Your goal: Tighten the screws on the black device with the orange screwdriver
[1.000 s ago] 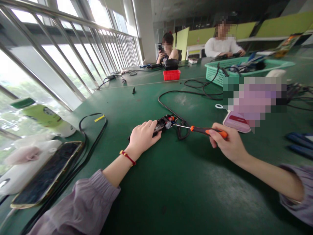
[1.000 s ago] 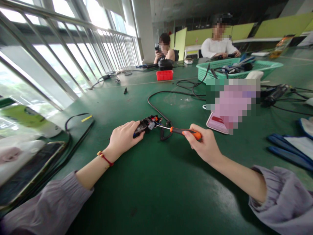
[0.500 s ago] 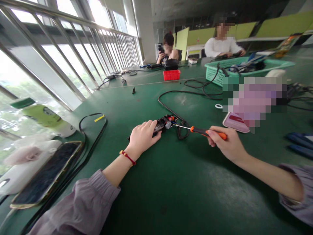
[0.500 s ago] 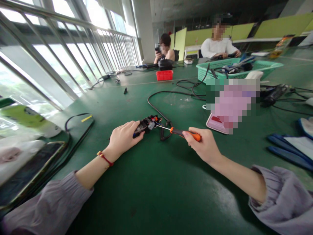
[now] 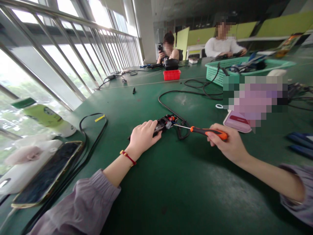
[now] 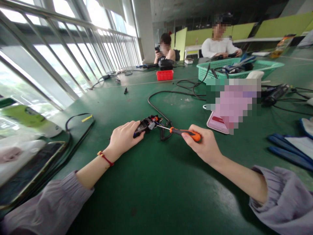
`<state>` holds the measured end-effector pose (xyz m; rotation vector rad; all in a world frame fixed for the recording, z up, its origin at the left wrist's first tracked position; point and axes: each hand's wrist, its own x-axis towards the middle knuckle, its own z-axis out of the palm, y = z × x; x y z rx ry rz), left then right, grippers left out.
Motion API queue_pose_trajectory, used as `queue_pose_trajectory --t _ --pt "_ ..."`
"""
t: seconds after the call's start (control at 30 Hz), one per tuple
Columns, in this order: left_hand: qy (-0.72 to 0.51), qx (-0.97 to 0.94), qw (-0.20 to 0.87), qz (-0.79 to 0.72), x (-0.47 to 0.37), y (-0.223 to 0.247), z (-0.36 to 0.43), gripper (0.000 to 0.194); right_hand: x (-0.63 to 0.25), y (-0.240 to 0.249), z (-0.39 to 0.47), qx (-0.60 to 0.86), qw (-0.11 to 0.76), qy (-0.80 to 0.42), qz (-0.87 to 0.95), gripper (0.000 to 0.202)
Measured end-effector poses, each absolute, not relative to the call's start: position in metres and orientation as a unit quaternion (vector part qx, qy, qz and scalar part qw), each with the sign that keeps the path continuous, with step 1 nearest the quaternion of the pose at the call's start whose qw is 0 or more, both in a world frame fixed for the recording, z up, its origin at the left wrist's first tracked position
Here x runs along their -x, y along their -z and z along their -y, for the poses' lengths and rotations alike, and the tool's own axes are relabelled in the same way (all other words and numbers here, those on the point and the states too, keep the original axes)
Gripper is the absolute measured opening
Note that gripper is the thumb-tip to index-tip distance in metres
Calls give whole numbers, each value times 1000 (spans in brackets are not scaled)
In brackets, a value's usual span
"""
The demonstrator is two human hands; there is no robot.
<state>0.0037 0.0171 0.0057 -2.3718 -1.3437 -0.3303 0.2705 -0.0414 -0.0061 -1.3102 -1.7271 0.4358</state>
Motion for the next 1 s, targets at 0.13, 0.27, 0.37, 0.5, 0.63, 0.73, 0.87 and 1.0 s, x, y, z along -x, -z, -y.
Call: queue_pose_trajectory --t 0.13,0.27,0.37,0.5,0.63,0.73,0.87,1.0 --pt "119 847 202 478 -3 -5 -17 31 -270 8 41 499 511 -151 683 17" --pt "121 847 204 476 -3 -5 -18 32 -271 7 42 521 434 -181 713 28" --pt "121 847 210 474 -3 -5 -18 31 -271 8 41 529 441 -171 704 27" --pt "122 846 214 472 -3 -5 -18 31 -271 10 39 510 507 -169 674 17" --pt "125 845 214 473 -3 -4 -18 31 -271 7 40 529 443 -208 694 26" --pt "129 845 217 472 -2 -3 -18 31 -270 5 41 539 419 -225 696 37" --pt "128 846 218 470 -2 -3 -18 32 -270 8 40 521 490 -195 671 15" --pt "125 846 213 472 -3 -4 -18 31 -271 9 41 513 495 -194 674 15"
